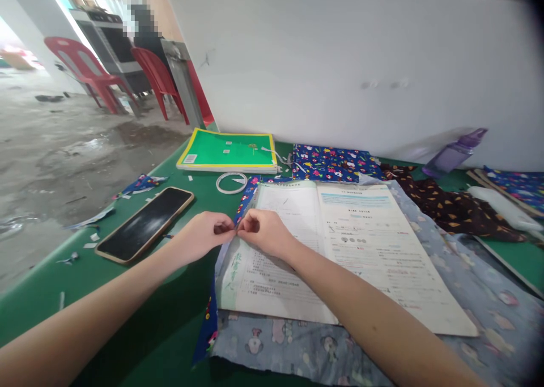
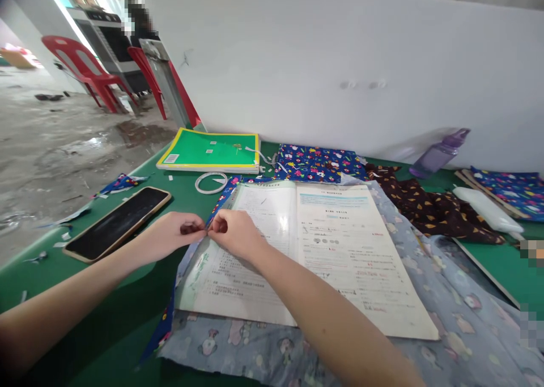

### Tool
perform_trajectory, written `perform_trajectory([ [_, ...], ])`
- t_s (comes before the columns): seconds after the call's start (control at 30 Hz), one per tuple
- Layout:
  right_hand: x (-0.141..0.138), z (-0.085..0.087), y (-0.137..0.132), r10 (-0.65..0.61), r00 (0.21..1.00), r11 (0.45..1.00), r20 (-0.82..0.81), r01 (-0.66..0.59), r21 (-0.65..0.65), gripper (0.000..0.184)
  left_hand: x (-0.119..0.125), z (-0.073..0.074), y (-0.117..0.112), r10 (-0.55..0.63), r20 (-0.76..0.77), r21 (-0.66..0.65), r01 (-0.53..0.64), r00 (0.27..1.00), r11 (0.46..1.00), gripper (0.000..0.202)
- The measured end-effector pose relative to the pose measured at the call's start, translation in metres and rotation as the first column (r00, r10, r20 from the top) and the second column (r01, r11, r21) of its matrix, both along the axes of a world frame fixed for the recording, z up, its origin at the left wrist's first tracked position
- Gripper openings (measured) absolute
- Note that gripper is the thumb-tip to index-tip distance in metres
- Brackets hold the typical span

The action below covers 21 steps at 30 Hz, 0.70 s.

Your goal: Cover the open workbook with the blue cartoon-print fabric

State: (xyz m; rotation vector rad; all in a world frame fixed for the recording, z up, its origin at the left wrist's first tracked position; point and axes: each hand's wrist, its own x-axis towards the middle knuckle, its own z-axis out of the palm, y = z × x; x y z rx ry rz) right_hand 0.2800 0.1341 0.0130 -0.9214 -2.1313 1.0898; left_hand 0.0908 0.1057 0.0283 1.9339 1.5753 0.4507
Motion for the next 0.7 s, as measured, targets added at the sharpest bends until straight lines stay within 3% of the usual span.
perform_trajectory([
  [0.7,-0.0039,0.0009,0.001,-0.022,0.998,0.998,0.057,0.019,0.058,0.005,0.0056,0.0011,-0.0014,0.01,-0.022,0.021,-0.01,1.0,1.0,0.018],
])
